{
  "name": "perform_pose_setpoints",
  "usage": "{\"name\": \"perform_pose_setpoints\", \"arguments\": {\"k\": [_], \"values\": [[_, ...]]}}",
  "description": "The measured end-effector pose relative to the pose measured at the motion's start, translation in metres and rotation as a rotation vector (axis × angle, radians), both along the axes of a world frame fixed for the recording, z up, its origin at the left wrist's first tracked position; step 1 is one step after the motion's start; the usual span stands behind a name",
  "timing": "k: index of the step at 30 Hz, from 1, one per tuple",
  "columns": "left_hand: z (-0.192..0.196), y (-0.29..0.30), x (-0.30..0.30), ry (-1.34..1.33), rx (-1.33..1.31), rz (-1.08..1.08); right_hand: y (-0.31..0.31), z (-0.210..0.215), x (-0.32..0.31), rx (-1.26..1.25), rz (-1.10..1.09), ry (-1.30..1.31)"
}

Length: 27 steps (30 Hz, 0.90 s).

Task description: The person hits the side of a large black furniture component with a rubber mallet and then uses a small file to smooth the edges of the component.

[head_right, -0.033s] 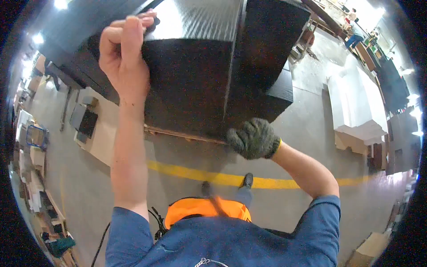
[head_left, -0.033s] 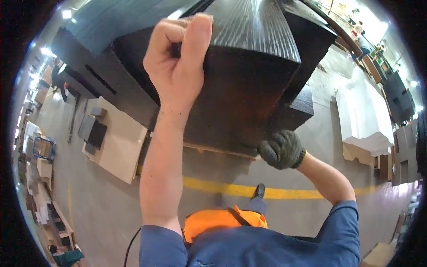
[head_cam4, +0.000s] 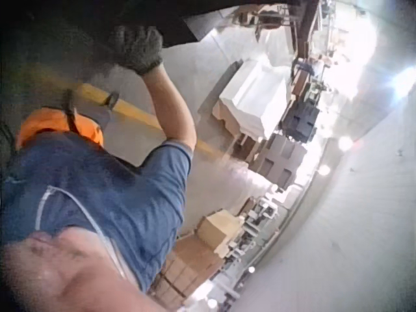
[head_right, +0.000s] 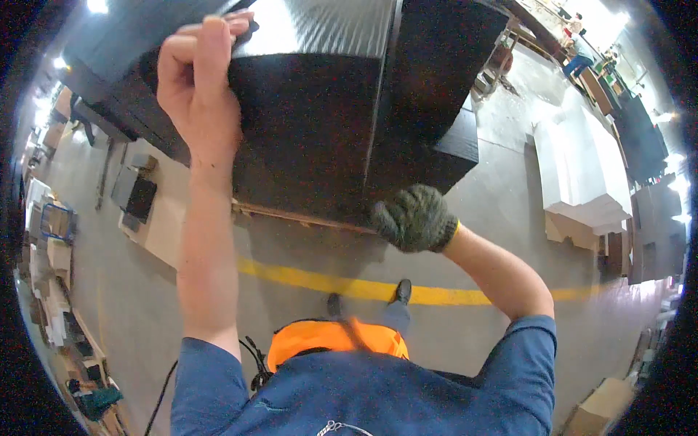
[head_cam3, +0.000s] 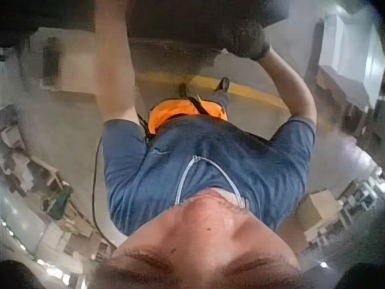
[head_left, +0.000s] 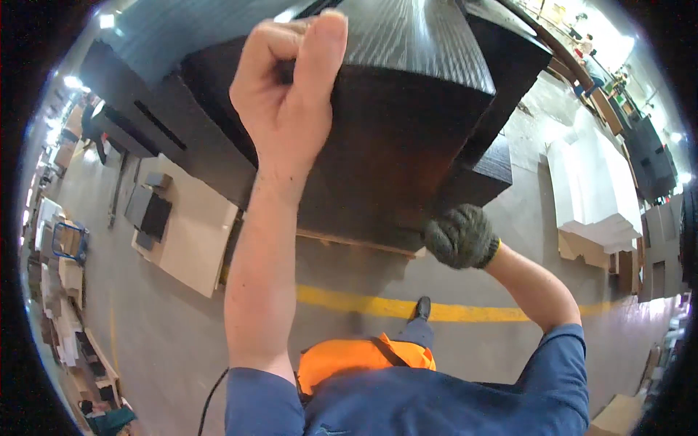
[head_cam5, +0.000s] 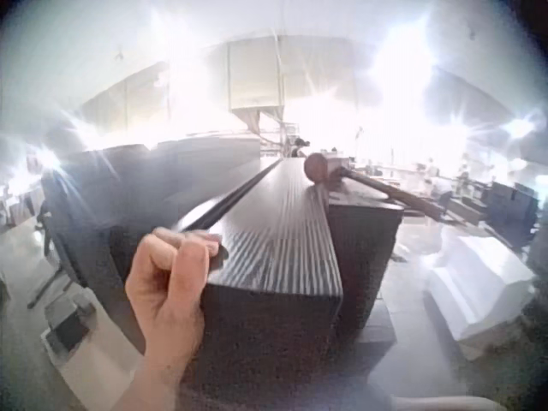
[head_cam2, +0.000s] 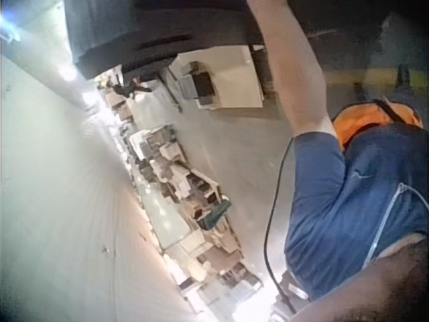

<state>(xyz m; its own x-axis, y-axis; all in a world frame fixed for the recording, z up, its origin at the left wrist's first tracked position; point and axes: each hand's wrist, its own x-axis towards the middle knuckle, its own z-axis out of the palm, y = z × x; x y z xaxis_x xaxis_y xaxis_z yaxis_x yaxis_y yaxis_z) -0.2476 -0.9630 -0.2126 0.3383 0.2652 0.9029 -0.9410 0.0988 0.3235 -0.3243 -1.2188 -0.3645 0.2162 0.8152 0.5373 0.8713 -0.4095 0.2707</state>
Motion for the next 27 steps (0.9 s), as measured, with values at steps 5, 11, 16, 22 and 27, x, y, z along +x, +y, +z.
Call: {"name": "perform_pose_setpoints", "arguments": {"k": [5,11,16,22,27], "values": [[0.003,0.007,0.008,-0.102,0.032,-0.039,0.004,-0.003,0.017,-0.094,-0.07,-0.042],[0.003,0.005,0.006,-0.011,0.013,-0.209,0.003,-0.009,0.024,-0.084,-0.073,-0.03],[-0.005,0.008,0.011,-0.033,0.033,-0.089,-0.002,0.052,0.033,-0.063,-0.151,-0.05],[0.002,0.014,-0.011,0.13,0.047,0.025,-0.015,0.089,0.03,0.173,-0.245,0.177],[0.005,0.01,-0.006,-0.01,0.144,0.096,-0.028,0.087,0.05,-0.154,-0.101,-0.024]]}}
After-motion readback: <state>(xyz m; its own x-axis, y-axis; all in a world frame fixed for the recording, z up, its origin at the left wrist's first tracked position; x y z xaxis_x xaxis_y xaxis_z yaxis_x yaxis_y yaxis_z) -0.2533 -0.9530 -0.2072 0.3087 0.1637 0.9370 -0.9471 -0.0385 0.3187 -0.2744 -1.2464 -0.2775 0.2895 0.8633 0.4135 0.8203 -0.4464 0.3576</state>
